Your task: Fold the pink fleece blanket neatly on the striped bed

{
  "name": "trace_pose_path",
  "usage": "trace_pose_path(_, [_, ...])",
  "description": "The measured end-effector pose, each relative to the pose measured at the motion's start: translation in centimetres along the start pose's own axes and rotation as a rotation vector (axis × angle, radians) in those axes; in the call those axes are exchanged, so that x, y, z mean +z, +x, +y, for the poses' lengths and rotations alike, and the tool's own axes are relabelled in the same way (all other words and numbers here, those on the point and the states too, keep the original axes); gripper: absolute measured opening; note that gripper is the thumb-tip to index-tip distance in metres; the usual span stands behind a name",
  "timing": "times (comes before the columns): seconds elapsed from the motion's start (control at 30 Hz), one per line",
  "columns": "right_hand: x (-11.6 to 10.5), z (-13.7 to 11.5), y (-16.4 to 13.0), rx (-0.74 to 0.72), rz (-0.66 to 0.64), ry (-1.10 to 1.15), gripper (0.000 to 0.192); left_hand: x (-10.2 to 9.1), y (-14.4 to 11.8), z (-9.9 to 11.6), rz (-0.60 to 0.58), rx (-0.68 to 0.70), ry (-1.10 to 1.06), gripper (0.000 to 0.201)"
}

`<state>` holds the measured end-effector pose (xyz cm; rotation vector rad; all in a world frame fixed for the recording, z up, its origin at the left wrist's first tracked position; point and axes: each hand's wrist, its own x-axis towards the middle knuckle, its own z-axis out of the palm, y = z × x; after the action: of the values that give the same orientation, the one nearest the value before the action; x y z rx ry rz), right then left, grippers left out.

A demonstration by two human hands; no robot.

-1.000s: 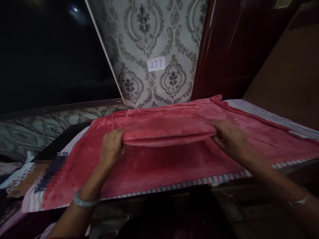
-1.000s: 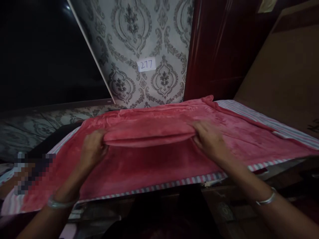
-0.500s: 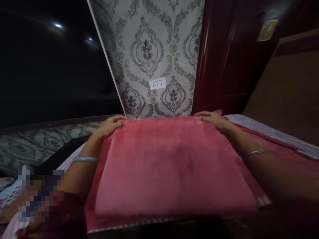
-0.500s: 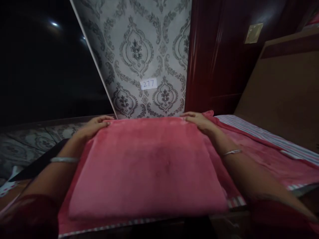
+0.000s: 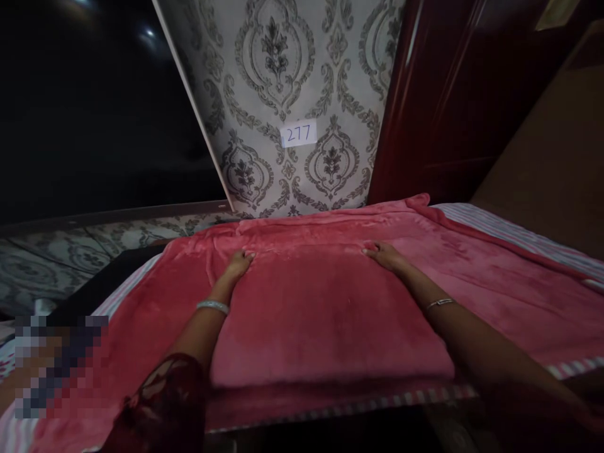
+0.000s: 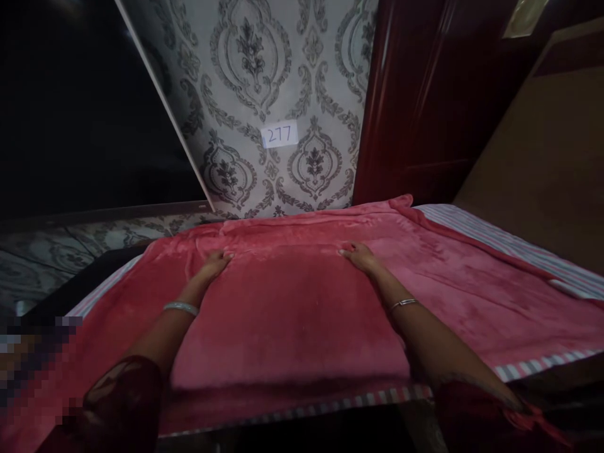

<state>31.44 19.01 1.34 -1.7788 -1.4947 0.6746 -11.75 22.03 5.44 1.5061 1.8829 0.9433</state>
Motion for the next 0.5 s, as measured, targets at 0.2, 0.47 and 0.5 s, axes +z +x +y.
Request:
trace_pose_path(0.2, [0.3, 0.8, -0.8, 0.009, -0.004, 0.040, 0.036, 0.3, -1.2, -0.7, 0.040, 0.077, 0.115, 0.028])
trace_pose_path(0.47, [-2.5, -6.2, -2.1, -0.237, -0.002, -0.425, 0.053, 0.1, -3.2, 5.4, 0.005, 0.389, 0.214, 0.027])
trace_pose_path(0.5, [-1.6, -7.8, -2.5, -0.331, -0.033, -0.475, 0.053, 1.3, -3.8, 6.5, -0.029, 0.460, 0.228, 0.031])
